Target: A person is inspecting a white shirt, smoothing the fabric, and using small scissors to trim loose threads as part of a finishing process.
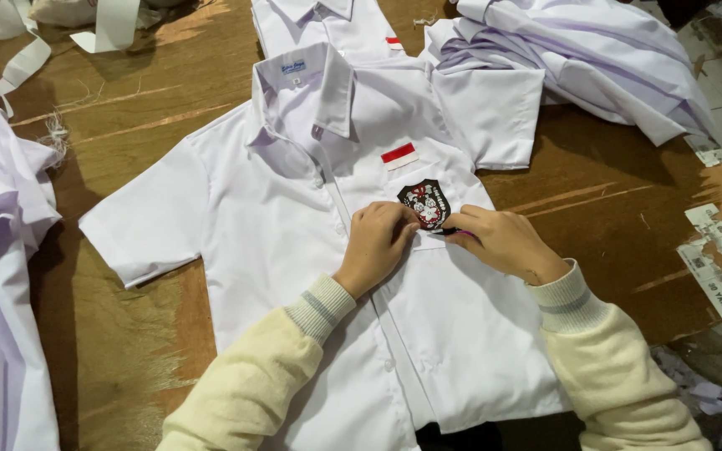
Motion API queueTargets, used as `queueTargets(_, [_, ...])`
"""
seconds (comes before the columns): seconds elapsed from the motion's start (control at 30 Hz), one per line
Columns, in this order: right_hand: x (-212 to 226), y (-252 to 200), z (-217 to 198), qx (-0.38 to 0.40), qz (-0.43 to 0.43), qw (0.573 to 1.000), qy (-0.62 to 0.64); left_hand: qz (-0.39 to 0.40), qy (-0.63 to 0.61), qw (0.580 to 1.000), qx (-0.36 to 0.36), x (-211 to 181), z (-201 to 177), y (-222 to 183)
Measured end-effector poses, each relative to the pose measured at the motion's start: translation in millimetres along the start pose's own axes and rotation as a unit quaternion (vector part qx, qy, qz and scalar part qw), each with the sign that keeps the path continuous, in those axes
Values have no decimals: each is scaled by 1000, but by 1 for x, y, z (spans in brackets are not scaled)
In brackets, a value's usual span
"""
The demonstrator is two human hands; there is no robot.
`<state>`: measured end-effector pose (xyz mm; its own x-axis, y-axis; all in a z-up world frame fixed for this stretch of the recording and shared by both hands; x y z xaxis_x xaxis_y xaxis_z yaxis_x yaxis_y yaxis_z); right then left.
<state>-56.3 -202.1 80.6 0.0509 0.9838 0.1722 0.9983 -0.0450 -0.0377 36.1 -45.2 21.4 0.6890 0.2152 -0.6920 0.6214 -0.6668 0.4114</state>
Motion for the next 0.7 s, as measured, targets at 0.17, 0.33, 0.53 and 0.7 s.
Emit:
queueTargets(0.17, [-7,2,5,9,4,1000,5,1,8,1000,-1,-3,-2,1])
queueTargets(0.33, [-22,4,9,27,40,992,119,-20,-19,1000,-5,0,-1,1])
queueTargets(0.53, [-46,14,23,0,77,978,194,-5,-122,992,-29,-11,-14,3])
queueTargets(0.7, [-43,11,12,-27,90,967,237,-49,-267,960,-75,-5,-15,1])
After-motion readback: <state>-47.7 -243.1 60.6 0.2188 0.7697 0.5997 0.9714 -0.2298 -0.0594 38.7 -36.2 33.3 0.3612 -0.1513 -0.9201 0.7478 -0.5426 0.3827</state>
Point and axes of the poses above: each hand's wrist, its own y-axis towards the middle knuckle, its own z-axis out of the palm, x = y × z, the point moved 6 cm from there along y, towards the middle knuckle, and after that the axes turned 5 degrees about z, right-handed, at the moved point
